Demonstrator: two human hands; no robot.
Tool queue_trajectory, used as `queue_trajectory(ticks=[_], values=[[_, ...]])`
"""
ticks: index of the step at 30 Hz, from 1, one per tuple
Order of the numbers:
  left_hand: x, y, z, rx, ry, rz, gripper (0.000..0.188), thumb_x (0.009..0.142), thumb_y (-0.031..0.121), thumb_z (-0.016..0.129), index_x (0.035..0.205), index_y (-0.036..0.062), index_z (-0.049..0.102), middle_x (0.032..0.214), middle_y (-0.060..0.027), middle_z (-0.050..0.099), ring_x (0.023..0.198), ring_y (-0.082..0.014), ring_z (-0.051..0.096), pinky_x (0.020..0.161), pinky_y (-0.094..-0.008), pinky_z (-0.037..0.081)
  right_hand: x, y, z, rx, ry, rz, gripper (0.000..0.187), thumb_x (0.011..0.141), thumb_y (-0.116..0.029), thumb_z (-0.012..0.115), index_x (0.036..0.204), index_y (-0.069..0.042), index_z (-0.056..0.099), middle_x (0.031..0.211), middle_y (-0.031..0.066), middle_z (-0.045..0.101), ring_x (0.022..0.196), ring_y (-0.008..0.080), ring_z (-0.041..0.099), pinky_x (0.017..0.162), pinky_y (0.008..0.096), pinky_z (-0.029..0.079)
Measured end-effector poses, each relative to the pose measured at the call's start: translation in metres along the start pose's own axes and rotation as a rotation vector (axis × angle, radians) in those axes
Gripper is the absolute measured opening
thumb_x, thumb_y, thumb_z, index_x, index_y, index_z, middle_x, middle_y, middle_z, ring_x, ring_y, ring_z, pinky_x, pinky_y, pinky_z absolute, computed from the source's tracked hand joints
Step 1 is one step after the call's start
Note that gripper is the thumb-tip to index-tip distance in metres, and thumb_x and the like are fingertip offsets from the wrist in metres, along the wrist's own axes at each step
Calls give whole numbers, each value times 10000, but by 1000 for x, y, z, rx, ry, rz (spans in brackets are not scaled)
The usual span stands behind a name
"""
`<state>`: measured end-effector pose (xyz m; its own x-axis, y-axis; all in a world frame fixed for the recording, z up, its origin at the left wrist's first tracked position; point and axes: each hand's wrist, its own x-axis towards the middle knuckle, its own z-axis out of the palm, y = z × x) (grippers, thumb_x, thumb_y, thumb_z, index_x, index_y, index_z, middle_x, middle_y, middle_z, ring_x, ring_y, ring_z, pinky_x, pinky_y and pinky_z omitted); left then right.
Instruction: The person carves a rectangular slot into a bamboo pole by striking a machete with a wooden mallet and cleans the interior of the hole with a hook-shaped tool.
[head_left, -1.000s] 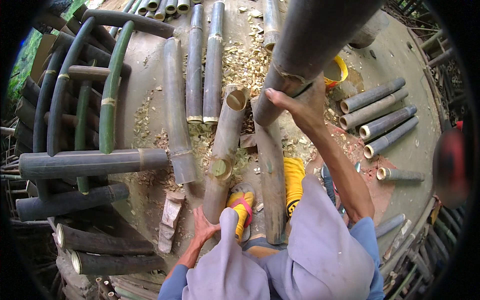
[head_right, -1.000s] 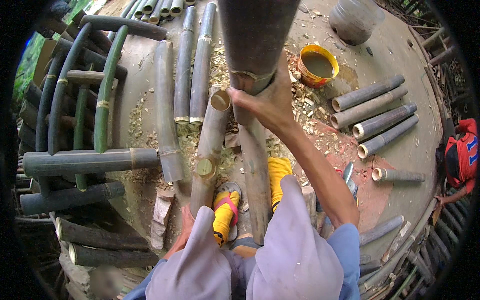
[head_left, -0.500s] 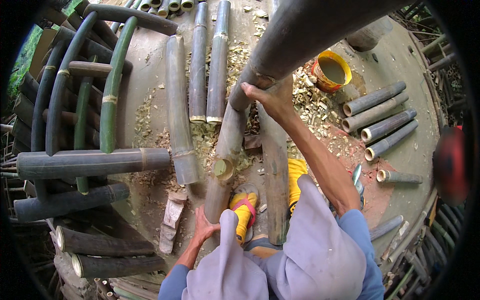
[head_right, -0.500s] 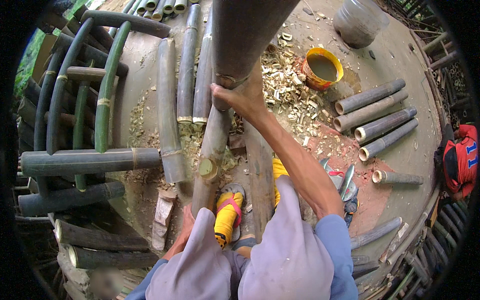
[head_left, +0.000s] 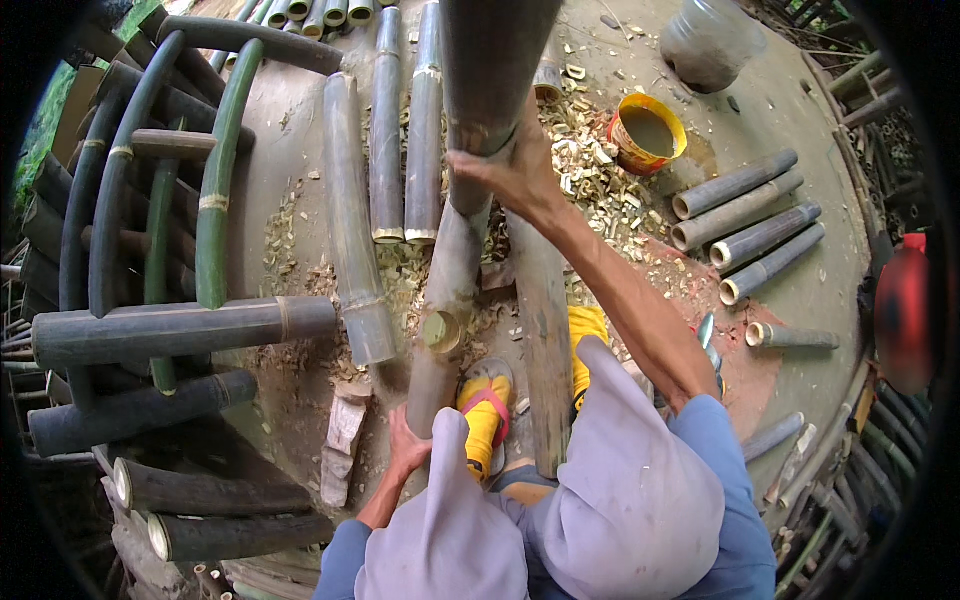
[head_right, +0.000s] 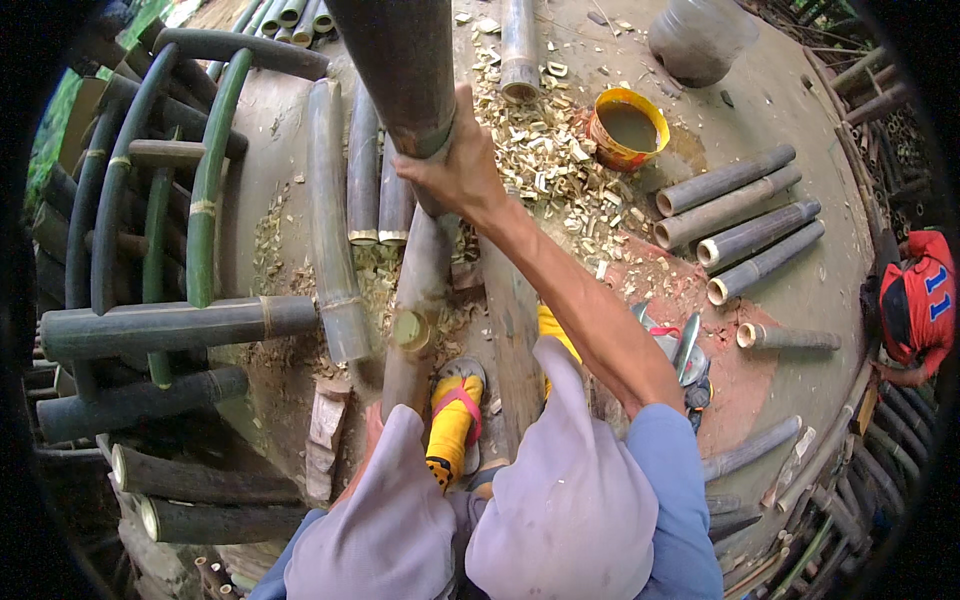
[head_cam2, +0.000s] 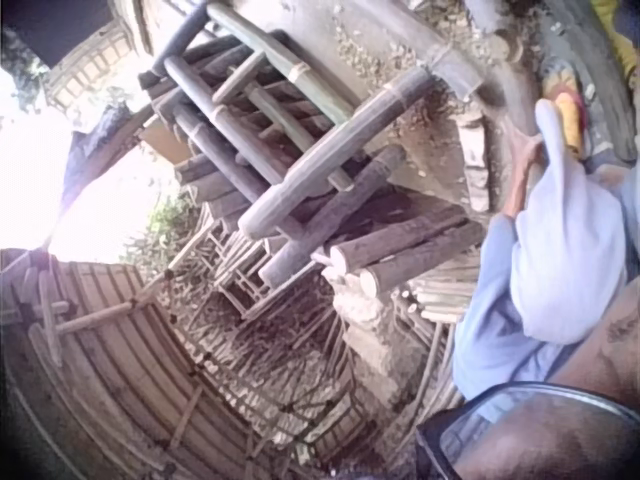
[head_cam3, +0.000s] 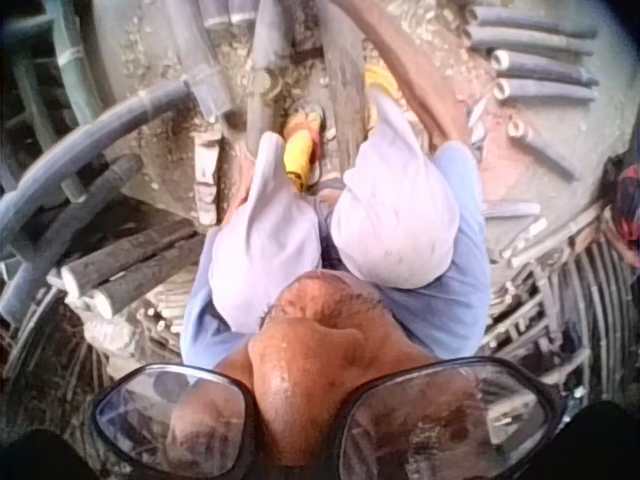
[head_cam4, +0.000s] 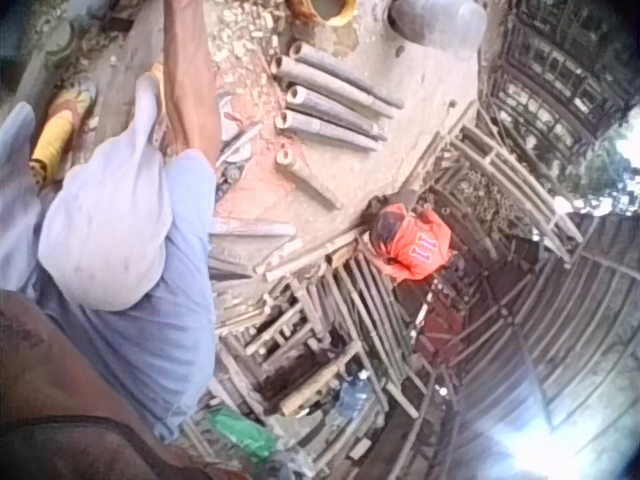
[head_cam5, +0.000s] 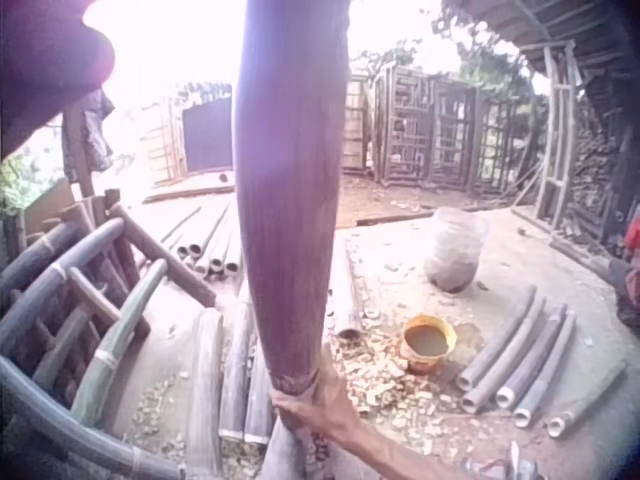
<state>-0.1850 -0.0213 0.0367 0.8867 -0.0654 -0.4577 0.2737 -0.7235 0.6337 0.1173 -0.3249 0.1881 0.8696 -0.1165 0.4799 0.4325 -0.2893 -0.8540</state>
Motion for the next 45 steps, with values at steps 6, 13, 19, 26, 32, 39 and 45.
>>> queue_trajectory(ticks=[6, 13, 19, 26, 32, 39, 45], values=[[3, -2, 1, 10, 6, -3, 892, 561, 382, 827, 1244, -33, 432, 1112, -219, 473, 1091, -381, 449, 957, -446, 382, 2, 8, -14, -55, -12, -51, 722, 693, -155, 807, 1219, -76, 320, 993, 195, 656, 927, 298, 666, 819, 397, 555], [-1, -3, 3, 38, 11, -21, 900, 574, 379, 820, 1256, -48, 416, 1140, -236, 476, 1109, -393, 450, 967, -452, 379, -5, 14, -11, -50, -35, -93, 775, 694, -198, 815, 1264, -78, 304, 997, 194, 663, 876, 319, 679, 799, 391, 566], [4, -1, 6, 41, 22, -23, 906, 586, 377, 814, 1266, -60, 403, 1164, -250, 478, 1125, -403, 450, 975, -456, 376, 4, 19, -19, 104, -69, 55, 826, 683, -193, 819, 1314, -57, 303, 1133, 199, 609, 1036, 285, 621, 913, 395, 507], [-3, -2, 18, 53, 52, -55, 914, 600, 374, 806, 1278, -75, 388, 1192, -266, 480, 1143, -414, 451, 985, -462, 372, 0, 12, -41, 159, 91, 219, 721, 597, -50, 800, 1209, -29, 421, 1078, 93, 579, 982, 229, 584, 906, 349, 477], [-8, -7, 24, 78, 64, -118, 921, 611, 372, 800, 1288, -87, 375, 1216, -281, 482, 1159, -424, 452, 993, -466, 370, 19, -61, -82, -15, 159, 96, 287, 659, -186, 760, 864, -28, 635, 807, 52, 645, 757, 150, 623, 713, 285, 498], [-9, -27, 43, 162, 234, 14, 837, 620, 338, 788, 1256, -71, 431, 1171, -249, 547, 1112, -369, 523, 973, -435, 399, -33, -30, -155, 285, 303, 486, 535, 737, -288, 666, 1001, 156, 525, 792, 215, 639, 635, 258, 649, 601, 356, 574], [3, -10, 31, 68, 172, -42, 820, 617, 319, 786, 1251, -67, 438, 1145, -230, 556, 1084, -349, 530, 958, -421, 406, -133, 28, -156, 263, 592, 675, 367, 673, -125, 714, 975, 23, 567, 802, 47, 602, 639, 138, 563, 637, 285, 486]])
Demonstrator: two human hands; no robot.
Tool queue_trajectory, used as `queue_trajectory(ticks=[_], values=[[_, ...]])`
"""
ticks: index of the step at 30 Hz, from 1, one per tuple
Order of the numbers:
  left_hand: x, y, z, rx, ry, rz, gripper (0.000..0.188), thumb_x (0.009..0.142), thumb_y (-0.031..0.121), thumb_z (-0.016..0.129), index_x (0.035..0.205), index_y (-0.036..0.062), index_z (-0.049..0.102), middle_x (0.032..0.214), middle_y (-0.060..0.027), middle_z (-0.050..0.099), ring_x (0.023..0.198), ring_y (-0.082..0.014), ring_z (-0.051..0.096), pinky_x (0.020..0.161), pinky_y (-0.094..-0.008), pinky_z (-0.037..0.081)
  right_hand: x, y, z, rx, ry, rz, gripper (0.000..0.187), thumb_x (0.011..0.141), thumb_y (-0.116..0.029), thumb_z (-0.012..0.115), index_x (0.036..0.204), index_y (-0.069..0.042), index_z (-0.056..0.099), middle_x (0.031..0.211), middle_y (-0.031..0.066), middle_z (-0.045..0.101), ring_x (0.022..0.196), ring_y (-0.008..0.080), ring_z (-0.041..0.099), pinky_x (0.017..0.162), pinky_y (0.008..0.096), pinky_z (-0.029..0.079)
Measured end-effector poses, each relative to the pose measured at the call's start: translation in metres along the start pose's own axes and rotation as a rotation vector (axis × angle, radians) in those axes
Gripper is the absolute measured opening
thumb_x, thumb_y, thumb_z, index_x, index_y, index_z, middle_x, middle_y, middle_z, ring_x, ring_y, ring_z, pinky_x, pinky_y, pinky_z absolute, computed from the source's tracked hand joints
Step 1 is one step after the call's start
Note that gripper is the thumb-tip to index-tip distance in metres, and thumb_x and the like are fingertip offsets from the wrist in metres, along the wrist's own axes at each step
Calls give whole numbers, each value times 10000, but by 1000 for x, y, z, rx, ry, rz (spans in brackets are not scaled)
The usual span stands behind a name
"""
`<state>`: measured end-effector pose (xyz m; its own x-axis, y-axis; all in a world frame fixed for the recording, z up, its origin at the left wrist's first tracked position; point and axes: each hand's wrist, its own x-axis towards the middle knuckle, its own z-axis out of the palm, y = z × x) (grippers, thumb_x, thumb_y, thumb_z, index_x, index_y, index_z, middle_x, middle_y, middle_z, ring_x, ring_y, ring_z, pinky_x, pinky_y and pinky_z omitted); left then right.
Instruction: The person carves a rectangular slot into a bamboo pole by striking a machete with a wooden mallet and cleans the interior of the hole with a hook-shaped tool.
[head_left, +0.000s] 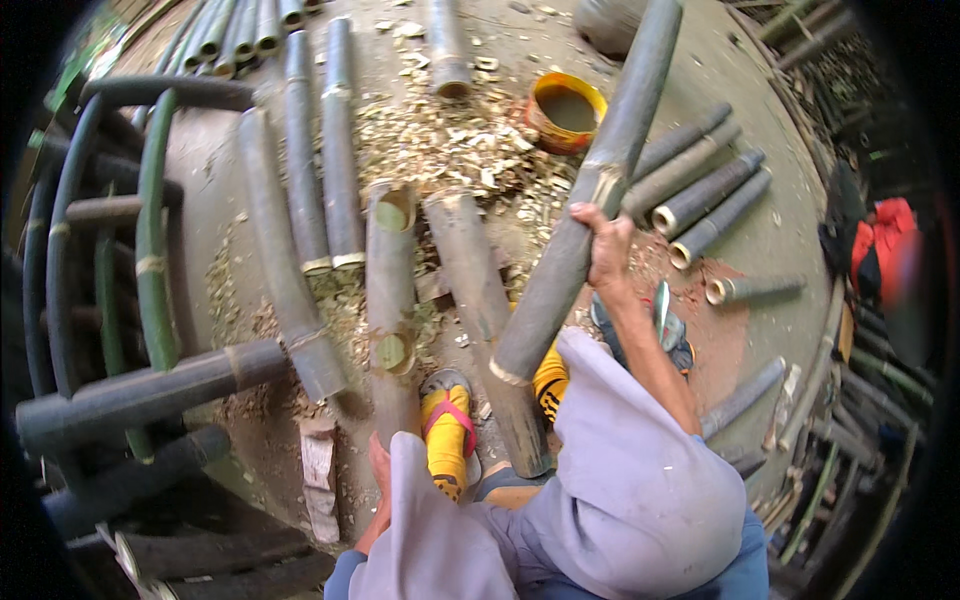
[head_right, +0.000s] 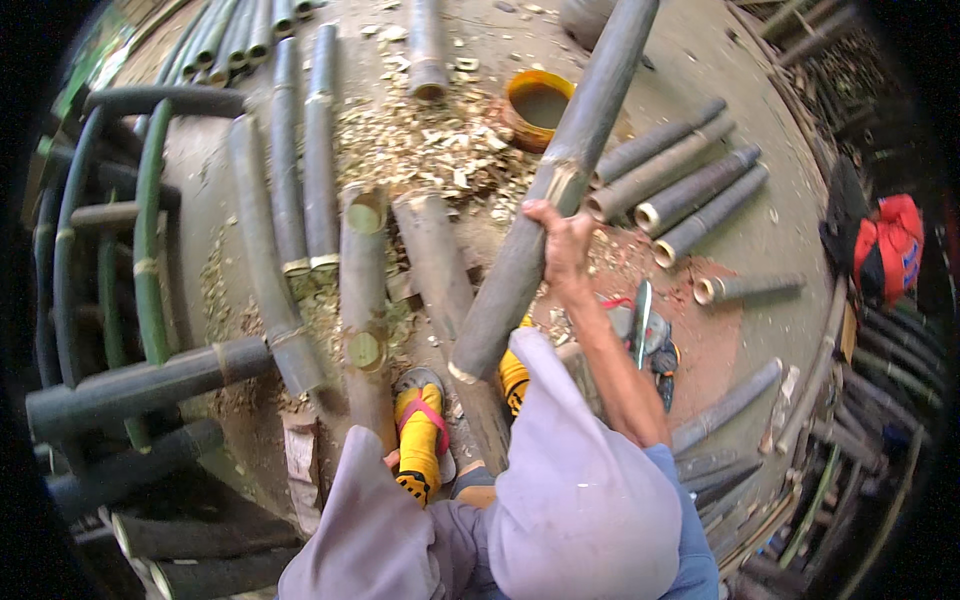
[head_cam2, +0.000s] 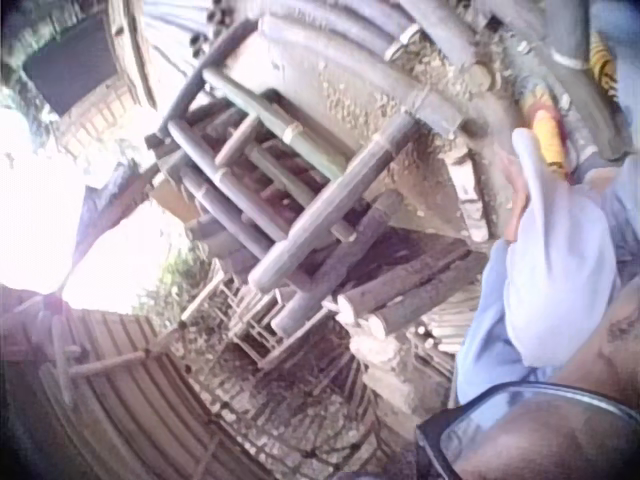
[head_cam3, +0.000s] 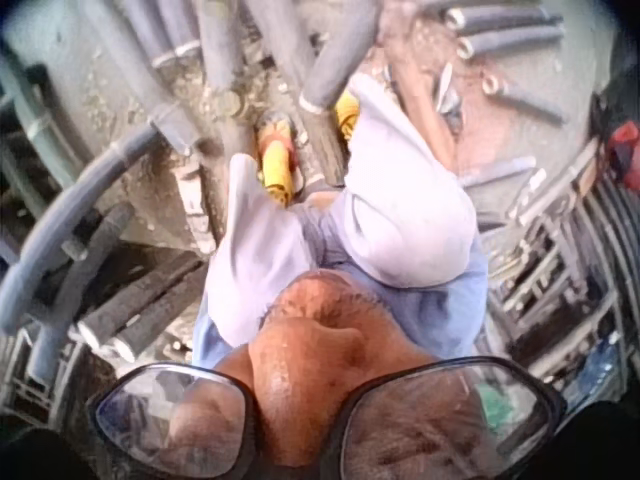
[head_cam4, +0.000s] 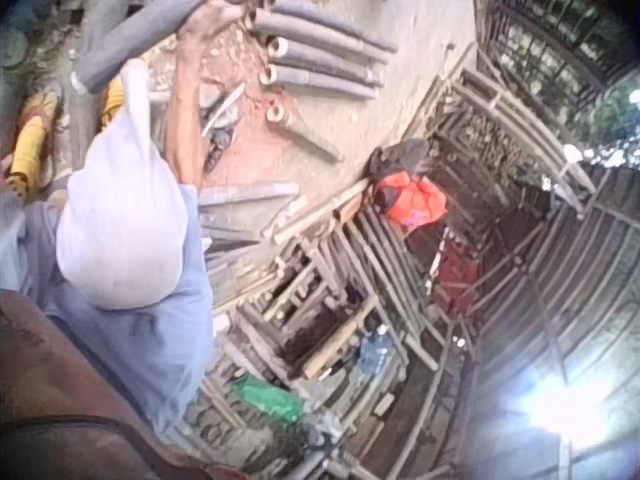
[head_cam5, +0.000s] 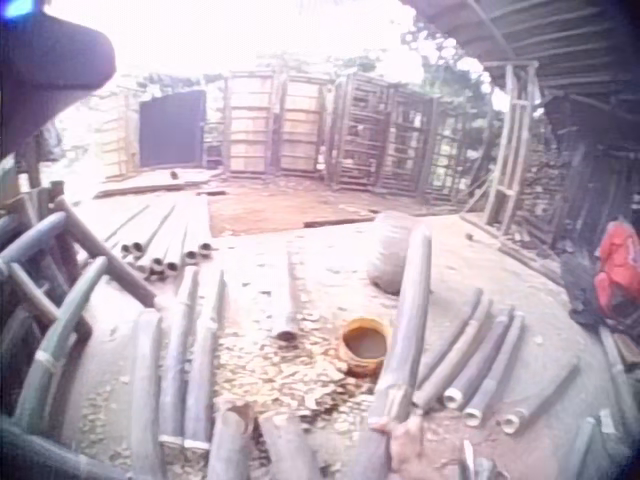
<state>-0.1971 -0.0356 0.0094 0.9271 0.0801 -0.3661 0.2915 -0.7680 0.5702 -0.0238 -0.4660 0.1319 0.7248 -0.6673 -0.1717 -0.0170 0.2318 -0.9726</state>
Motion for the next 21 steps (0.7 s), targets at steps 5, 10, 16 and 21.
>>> queue_trajectory(ticks=[5, 10, 16, 21], values=[[8, 4, -7, -19, -46, -10, 806, 614, 303, 784, 1247, -63, 445, 1124, -214, 564, 1061, -333, 537, 945, -410, 412, -5, 38, -42, 59, 205, 69, 257, 692, -124, 696, 881, 22, 601, 762, 59, 606, 626, 155, 580, 594, 296, 481], [16, 3, -15, -21, -64, -21, 793, 611, 288, 783, 1243, -59, 451, 1103, -199, 571, 1038, -317, 544, 932, -399, 419, -13, 33, -82, 17, 415, 134, 308, 687, -169, 706, 897, 38, 615, 772, 75, 611, 631, 173, 587, 599, 308, 483], [22, 5, -21, -39, -79, -30, 778, 608, 269, 780, 1238, -54, 459, 1077, -180, 580, 1010, -298, 552, 916, -385, 426, -14, 23, -165, -4, 548, 220, 377, 703, -205, 706, 920, 84, 599, 752, 138, 630, 596, 232, 631, 579, 353, 537], [28, 7, -24, -47, -85, -35, 765, 605, 253, 779, 1234, -50, 465, 1056, -164, 588, 987, -282, 558, 903, -374, 432, 0, 3, -225, -70, 646, 247, 458, 686, -211, 743, 983, 90, 570, 802, 142, 631, 625, 251, 633, 609, 384, 550]])
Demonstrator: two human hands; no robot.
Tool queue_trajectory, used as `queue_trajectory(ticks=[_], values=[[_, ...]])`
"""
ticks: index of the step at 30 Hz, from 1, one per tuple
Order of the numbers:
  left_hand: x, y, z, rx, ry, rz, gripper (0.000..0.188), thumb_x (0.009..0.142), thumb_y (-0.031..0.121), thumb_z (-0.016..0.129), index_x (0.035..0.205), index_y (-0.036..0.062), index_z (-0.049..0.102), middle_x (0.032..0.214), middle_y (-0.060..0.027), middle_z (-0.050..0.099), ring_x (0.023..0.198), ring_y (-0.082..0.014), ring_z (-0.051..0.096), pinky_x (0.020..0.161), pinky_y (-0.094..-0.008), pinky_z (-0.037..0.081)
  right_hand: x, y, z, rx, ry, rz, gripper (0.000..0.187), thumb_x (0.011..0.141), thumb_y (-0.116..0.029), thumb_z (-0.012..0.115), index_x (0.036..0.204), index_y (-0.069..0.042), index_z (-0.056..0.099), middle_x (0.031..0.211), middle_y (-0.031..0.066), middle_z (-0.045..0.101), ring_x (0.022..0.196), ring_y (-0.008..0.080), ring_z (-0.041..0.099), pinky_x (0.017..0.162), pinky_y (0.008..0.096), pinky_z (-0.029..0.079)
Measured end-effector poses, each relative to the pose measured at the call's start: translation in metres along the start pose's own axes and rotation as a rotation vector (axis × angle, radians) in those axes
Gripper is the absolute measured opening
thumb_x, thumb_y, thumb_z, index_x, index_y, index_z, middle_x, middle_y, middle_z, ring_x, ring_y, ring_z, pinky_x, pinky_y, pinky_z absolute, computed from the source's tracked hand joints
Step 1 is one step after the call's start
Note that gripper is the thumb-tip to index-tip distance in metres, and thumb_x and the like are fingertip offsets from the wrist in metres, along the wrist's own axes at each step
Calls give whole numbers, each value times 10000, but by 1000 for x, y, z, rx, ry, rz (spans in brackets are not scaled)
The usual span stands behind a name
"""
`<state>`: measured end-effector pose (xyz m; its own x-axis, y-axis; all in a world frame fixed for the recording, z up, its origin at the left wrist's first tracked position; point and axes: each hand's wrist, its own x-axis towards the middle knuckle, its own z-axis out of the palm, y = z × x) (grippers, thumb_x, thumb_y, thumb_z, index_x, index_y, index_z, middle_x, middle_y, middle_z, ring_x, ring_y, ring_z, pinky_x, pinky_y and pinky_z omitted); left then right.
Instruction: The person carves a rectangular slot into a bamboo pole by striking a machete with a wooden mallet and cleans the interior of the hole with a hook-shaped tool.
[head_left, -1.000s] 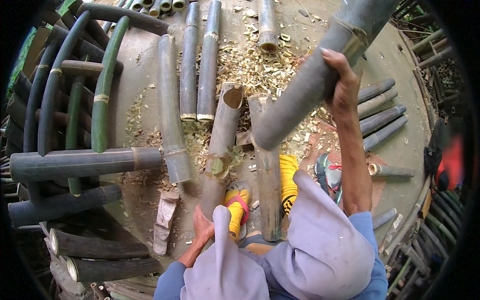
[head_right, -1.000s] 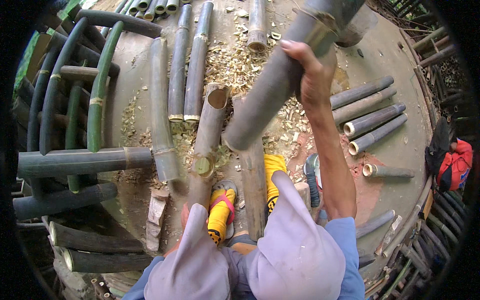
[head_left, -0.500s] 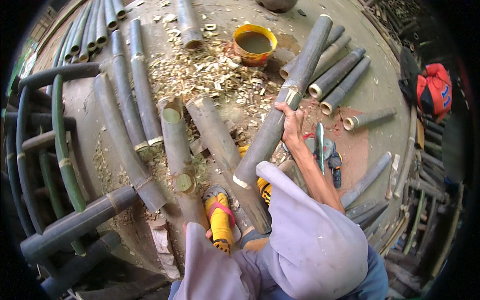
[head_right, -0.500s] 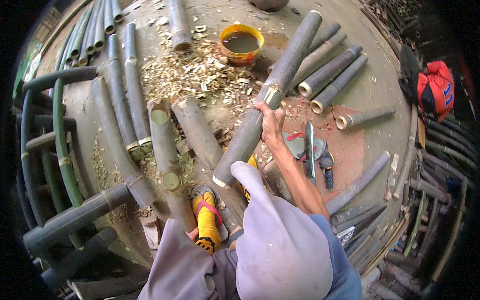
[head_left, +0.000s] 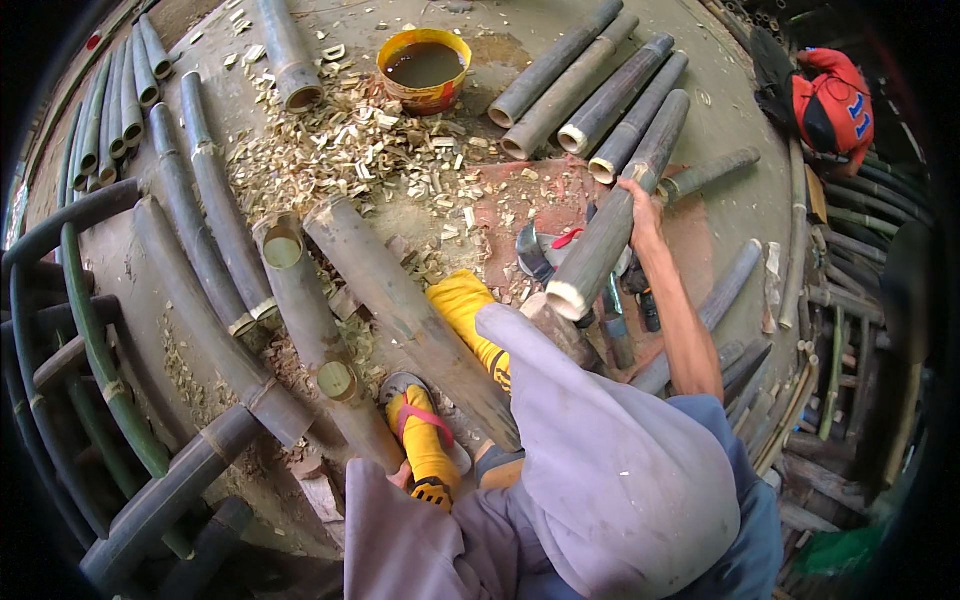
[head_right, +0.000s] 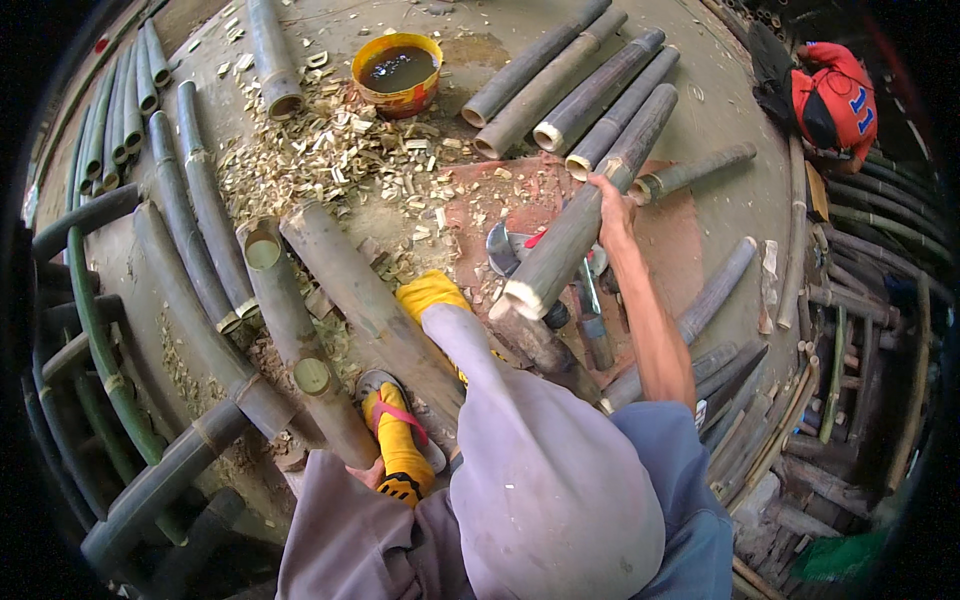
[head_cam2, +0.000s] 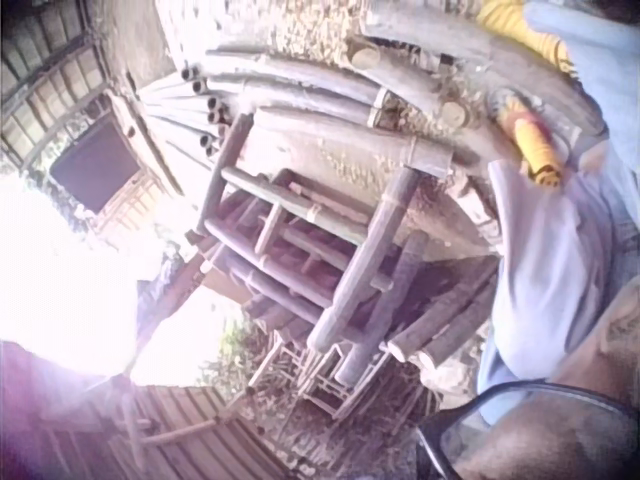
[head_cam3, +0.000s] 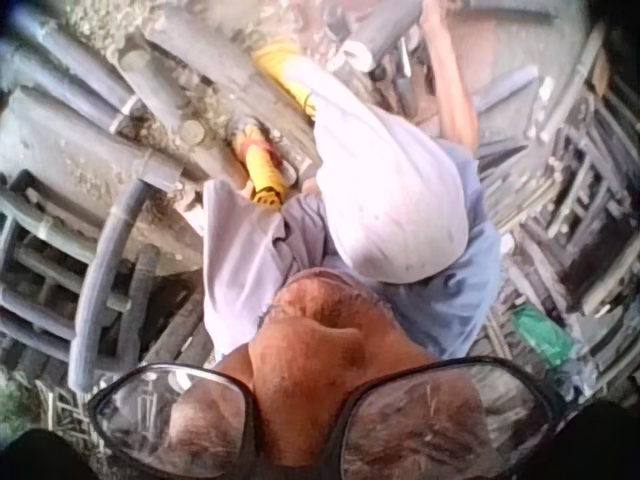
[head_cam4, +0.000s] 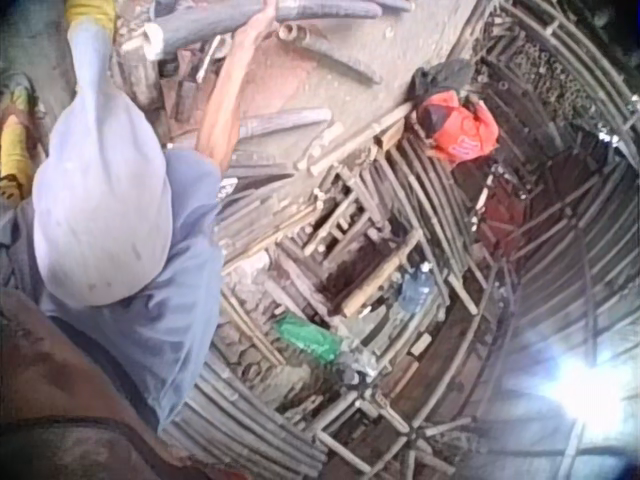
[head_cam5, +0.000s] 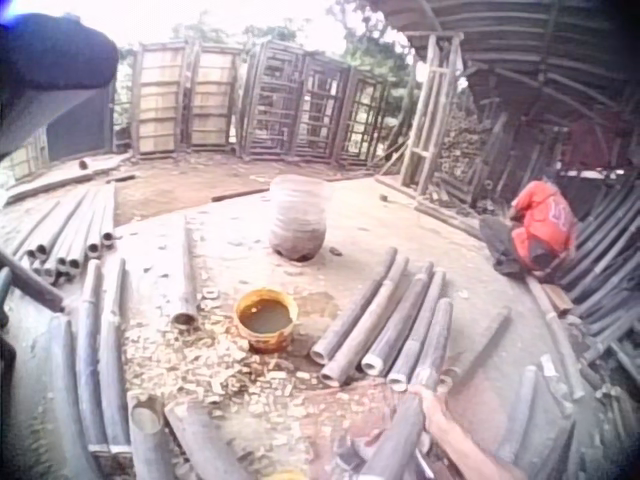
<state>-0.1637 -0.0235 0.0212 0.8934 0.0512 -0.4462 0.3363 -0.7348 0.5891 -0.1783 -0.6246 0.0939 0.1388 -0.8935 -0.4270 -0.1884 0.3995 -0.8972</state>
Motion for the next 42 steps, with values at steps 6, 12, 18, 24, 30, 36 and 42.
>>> queue_trajectory(ticks=[6, 12, 18, 24, 30, 36, 42], values=[[2, 1, -7, -4, 4, -10, 751, 601, 234, 776, 1229, -45, 473, 1031, -145, 597, 959, -263, 566, 887, -361, 439, 57, 9, -21, -70, 4, 69, 659, 658, -261, 799, 1122, 99, 500, 961, 163, 607, 763, 275, 640, 678, 421, 559], [4, 8, -2, -18, -39, 1, 737, 598, 215, 774, 1225, -40, 481, 1005, -126, 606, 932, -244, 574, 871, -347, 446, 158, 49, -64, -351, 247, -93, 620, 677, -179, 777, 1142, 109, 484, 1046, 198, 585, 809, 289, 639, 691, 437, 553], [-6, 11, -9, -42, 3, -32, 724, 595, 196, 772, 1220, -36, 488, 980, -107, 615, 904, -224, 582, 856, -334, 453, 111, 40, -47, -678, 228, -289, 695, 684, -152, 746, 1266, 86, 449, 1149, 198, 574, 875, 290, 629, 789, 370, 507], [-5, 31, -19, -156, -32, -31, 712, 591, 177, 770, 1215, -31, 496, 954, -88, 624, 876, -205, 590, 840, -320, 461, 62, 36, -66, -498, -5, -491, 564, 718, -85, 682, 1239, 28, 496, 1014, 145, 599, 895, 206, 606, 783, 319, 491], [55, 108, -38, -395, -231, 95, 679, 554, 246, 757, 1135, -25, 532, 989, -113, 633, 869, -202, 601, 785, -333, 492, 1, 40, -39, -589, -77, -477, 444, 761, -17, 640, 1190, 12, 530, 999, 137, 606, 870, 193, 610, 781, 304, 500], [166, 186, -14, -558, -280, 114, 696, 611, 275, 752, 1172, -59, 509, 1007, -157, 619, 861, -225, 612, 799, -356, 505, -19, 47, -9, -655, -238, -570, 391, 758, -35, 640, 1138, 25, 574, 962, 138, 643, 855, 192, 630, 784, 312, 504], [230, 226, 10, -414, 30, 229, 822, 691, 377, 747, 1310, -70, 442, 1152, -217, 573, 1001, -266, 587, 899, -373, 465, -69, 34, 30, -687, -404, -517, 322, 791, -48, 625, 1102, 31, 595, 949, 139, 642, 822, 189, 637, 736, 299, 530]])
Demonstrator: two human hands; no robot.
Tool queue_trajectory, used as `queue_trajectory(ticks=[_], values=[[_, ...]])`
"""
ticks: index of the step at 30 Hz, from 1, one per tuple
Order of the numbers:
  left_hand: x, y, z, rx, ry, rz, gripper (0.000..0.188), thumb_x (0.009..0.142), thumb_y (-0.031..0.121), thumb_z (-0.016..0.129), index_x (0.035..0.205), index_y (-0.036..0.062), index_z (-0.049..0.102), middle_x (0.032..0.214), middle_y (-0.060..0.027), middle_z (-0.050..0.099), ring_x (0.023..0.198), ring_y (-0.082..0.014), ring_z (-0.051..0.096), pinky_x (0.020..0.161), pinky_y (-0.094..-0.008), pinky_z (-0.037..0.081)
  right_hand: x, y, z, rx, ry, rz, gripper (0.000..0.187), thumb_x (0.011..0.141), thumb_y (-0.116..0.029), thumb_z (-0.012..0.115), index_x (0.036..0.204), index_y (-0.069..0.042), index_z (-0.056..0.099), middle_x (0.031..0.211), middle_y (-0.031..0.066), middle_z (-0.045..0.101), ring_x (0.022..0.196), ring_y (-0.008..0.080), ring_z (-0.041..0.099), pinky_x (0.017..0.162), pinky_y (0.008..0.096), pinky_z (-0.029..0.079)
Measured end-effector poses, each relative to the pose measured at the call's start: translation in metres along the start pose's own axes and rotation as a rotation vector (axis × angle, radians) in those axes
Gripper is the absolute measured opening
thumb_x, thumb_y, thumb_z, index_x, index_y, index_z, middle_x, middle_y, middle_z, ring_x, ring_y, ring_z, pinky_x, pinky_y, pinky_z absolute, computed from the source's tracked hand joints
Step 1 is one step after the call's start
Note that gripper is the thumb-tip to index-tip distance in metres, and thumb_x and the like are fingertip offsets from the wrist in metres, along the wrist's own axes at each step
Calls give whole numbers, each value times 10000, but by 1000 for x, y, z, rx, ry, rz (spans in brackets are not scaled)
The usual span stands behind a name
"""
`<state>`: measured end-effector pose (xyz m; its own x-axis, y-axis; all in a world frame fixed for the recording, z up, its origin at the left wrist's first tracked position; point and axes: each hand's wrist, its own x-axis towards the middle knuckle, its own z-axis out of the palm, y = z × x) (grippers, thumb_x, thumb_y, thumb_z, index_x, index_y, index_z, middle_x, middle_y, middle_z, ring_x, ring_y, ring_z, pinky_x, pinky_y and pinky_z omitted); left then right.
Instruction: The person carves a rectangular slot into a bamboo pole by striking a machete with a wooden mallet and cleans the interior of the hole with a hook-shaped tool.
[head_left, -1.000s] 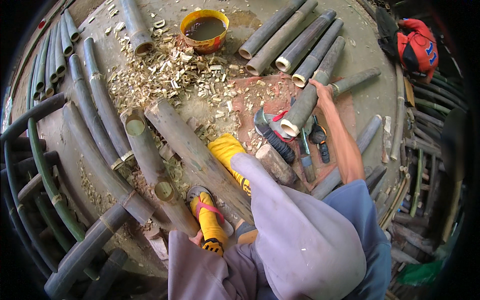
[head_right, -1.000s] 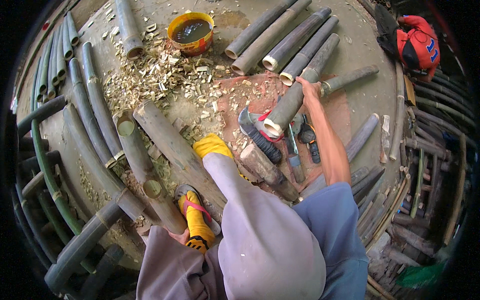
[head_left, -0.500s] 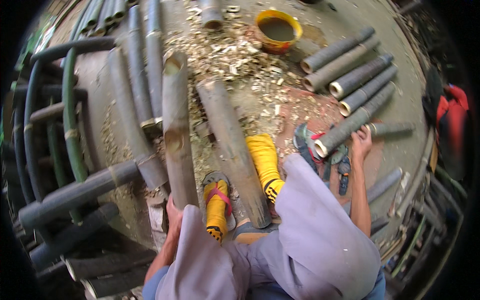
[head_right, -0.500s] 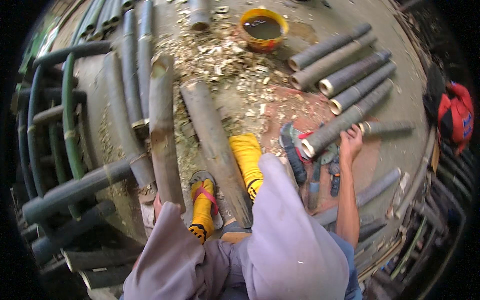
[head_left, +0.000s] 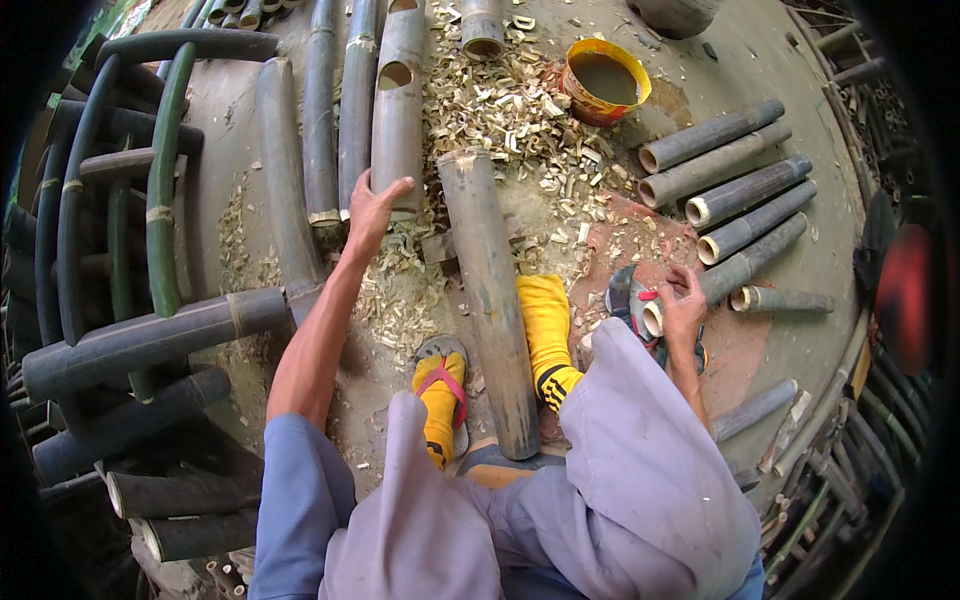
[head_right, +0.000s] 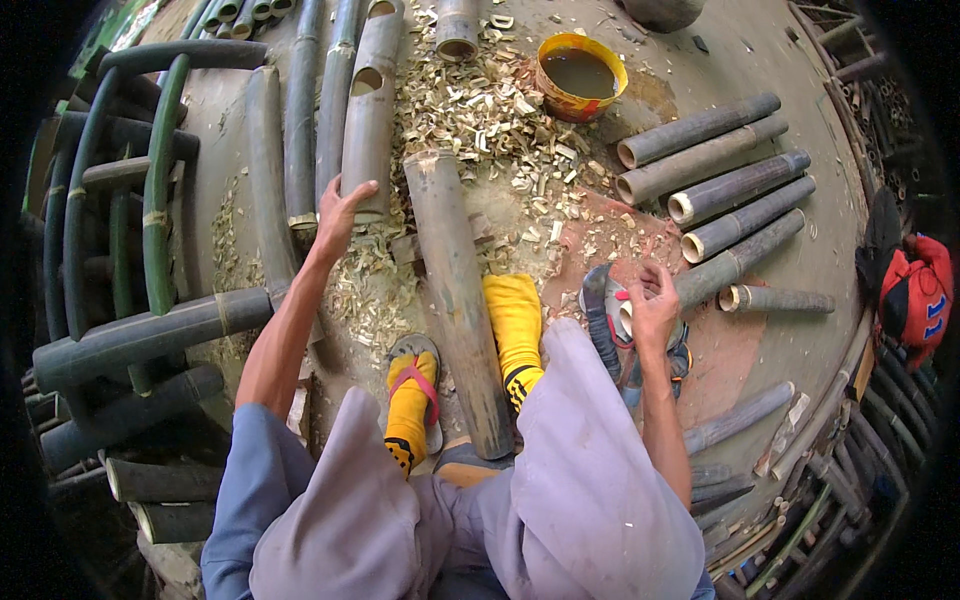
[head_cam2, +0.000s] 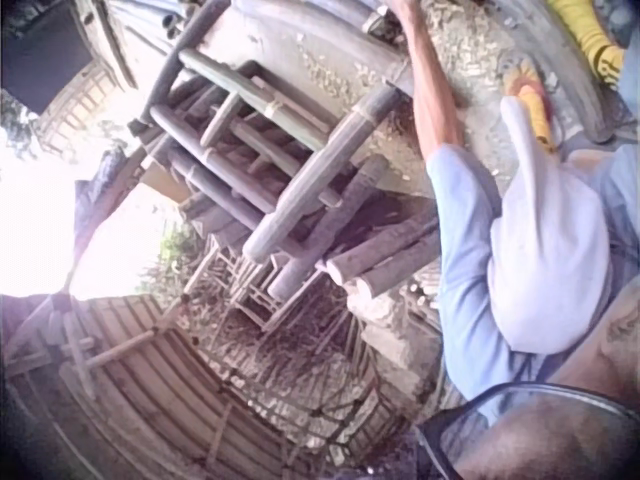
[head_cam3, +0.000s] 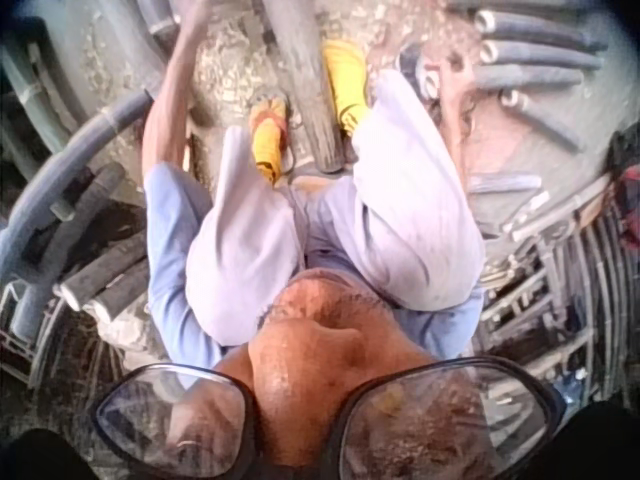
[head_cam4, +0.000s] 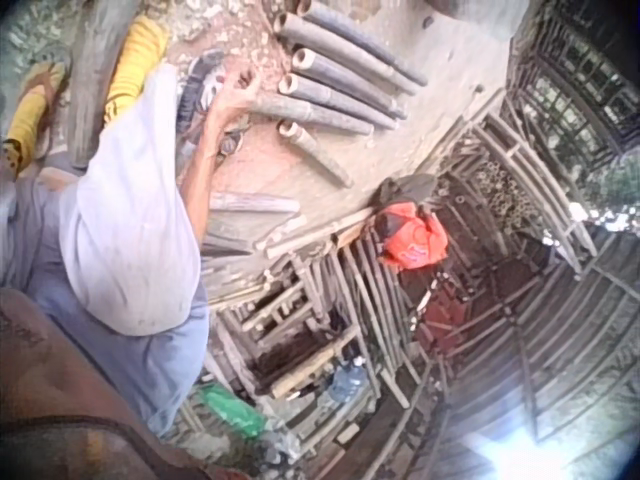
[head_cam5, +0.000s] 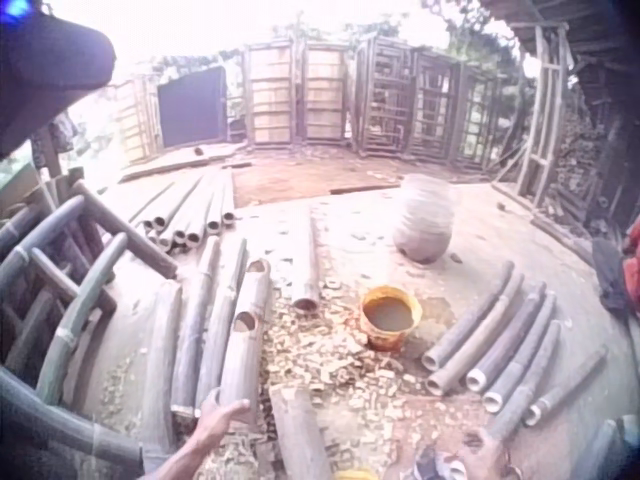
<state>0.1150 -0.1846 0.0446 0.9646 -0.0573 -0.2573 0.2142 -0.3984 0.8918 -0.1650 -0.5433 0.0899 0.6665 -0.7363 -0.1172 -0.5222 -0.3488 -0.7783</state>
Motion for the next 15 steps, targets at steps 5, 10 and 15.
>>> queue_trajectory(ticks=[5, 10, 15], values=[[-29, 10, -25, 384, 172, 247, 504, 780, 245, 680, 1193, -13, 550, 1089, -168, 581, 969, -245, 584, 869, -359, 485, -12, 9, 17, 57, -90, -77, 306, 797, -33, 621, 1097, 19, 597, 954, 131, 641, 833, 188, 633, 743, 307, 532], [-97, -20, -72, 448, 299, 285, 366, 758, 112, 671, 1105, 32, 588, 1010, -119, 567, 917, -239, 567, 829, -371, 487, -39, 16, 50, 245, -229, 8, 318, 776, -50, 640, 1090, -3, 615, 930, 107, 643, 779, 140, 624, 679, 256, 522], [-141, -51, -79, 830, 517, 442, 408, 703, 79, 700, 1086, 28, 570, 1000, -137, 554, 974, -286, 538, 867, -396, 439, -53, -2, 94, 213, -436, 46, 352, 752, -37, 659, 1102, -29, 622, 897, 61, 626, 742, 95, 598, 667, 221, 503]])
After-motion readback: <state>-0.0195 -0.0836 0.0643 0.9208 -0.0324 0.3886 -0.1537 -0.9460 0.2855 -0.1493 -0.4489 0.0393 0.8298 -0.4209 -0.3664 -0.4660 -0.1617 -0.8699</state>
